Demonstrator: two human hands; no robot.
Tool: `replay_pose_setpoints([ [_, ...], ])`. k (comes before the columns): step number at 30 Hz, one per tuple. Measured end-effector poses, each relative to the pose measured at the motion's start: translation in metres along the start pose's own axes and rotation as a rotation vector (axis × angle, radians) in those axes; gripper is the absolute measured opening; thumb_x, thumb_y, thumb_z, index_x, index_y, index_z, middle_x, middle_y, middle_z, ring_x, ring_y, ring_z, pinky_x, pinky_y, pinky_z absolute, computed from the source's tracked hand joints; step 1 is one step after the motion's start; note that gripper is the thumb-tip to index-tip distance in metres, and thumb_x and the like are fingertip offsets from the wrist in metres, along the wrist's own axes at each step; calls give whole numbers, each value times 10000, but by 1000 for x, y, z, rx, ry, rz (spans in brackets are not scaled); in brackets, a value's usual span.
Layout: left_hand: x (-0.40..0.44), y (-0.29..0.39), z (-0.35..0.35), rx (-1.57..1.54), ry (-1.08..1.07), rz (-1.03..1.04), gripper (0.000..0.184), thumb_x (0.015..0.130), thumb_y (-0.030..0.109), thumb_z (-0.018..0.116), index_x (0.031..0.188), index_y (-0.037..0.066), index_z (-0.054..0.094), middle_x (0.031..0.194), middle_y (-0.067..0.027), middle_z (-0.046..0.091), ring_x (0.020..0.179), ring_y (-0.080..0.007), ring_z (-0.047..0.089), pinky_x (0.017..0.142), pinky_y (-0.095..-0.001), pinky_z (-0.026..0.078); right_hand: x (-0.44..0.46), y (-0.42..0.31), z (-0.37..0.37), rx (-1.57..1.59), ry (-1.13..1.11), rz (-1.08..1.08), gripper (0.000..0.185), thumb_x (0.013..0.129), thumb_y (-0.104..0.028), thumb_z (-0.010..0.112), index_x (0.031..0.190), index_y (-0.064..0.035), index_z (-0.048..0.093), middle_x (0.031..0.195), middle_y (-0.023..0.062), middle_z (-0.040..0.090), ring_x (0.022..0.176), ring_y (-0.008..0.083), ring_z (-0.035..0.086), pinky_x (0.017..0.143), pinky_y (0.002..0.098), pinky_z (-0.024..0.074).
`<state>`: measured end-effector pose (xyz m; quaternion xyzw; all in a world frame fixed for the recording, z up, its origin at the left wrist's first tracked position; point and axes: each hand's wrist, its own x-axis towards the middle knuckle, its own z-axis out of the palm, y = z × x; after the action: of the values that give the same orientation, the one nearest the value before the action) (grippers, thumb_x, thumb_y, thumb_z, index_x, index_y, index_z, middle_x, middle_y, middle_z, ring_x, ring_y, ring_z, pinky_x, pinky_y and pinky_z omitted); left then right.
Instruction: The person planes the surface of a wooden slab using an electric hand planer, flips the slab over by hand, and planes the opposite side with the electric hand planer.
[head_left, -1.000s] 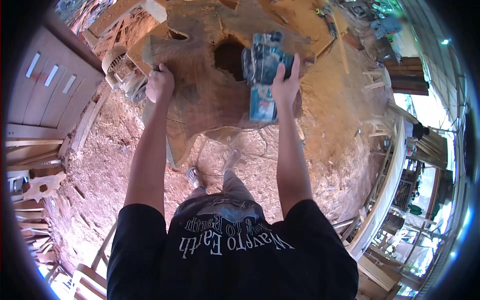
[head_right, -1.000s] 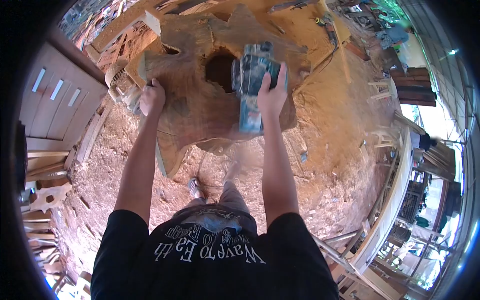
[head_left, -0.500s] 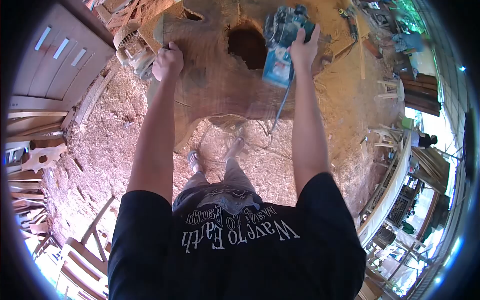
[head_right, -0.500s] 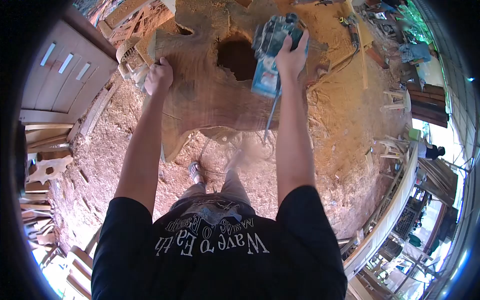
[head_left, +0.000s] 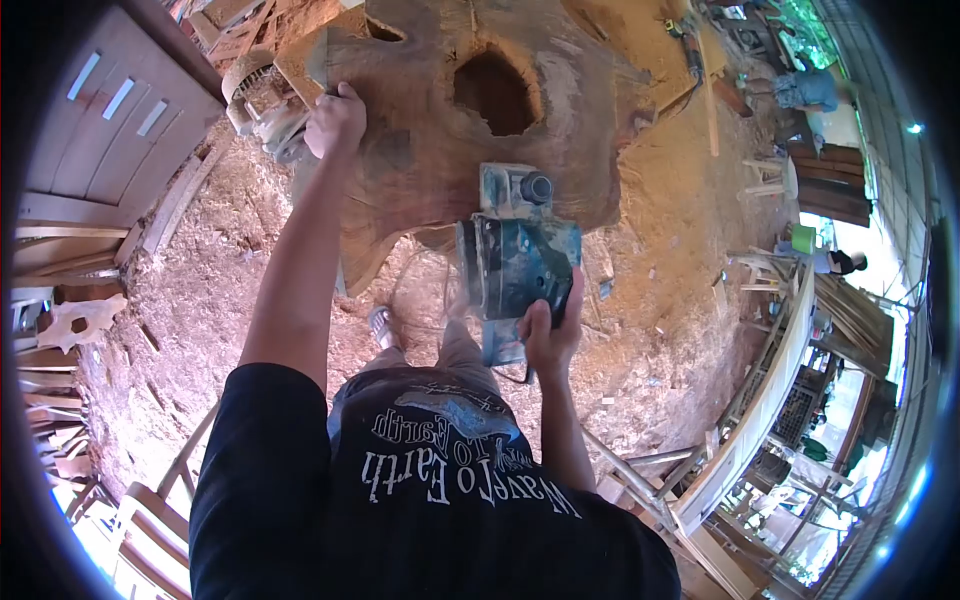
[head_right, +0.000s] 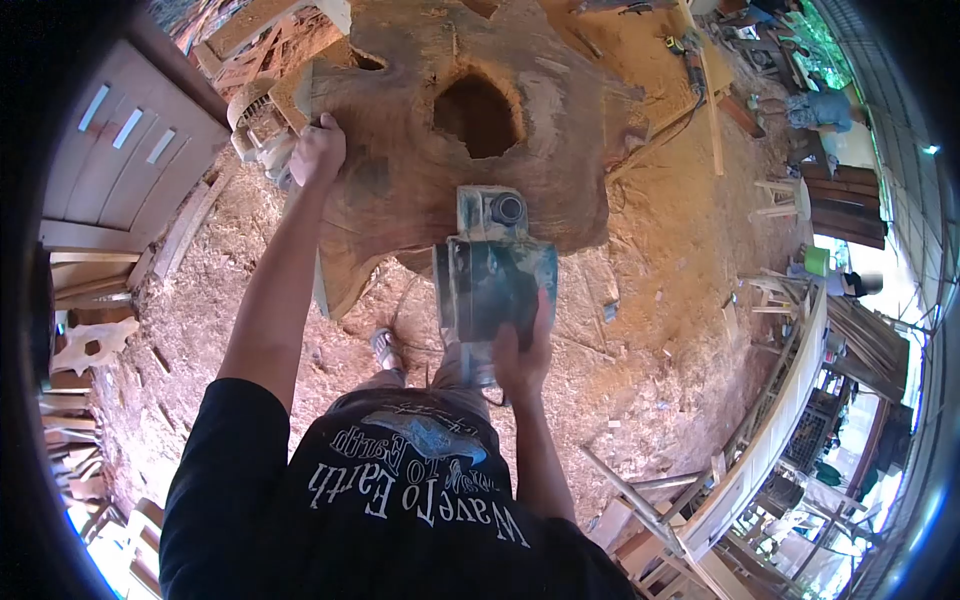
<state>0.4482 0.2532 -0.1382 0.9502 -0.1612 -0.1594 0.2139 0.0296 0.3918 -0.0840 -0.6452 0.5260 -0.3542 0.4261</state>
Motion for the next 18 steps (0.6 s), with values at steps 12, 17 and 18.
replay_pose_setpoints([
  [12,5,-11,8,-119,139,-27,639,1005,522,341,1177,-28,619,1140,-270,684,1081,-426,657,952,-513,493,113,-33,6,-25,-235,9,679,904,-110,588,1534,-74,340,1370,213,563,1229,291,574,1025,381,451],
  [17,2,-15,10,-208,254,-22,607,1031,479,322,1150,-39,616,1098,-302,674,1048,-468,644,920,-552,489,152,-69,48,-17,-305,-172,695,934,-188,597,1553,-104,292,1464,267,482,1361,401,478,1125,453,381],
  [18,-1,-14,9,-219,277,-16,603,1036,477,313,1149,-29,622,1092,-303,674,1047,-473,640,917,-559,487,156,-65,54,-21,-296,-208,691,951,-220,598,1557,-120,282,1407,282,531,1303,418,535,1080,466,428],
])
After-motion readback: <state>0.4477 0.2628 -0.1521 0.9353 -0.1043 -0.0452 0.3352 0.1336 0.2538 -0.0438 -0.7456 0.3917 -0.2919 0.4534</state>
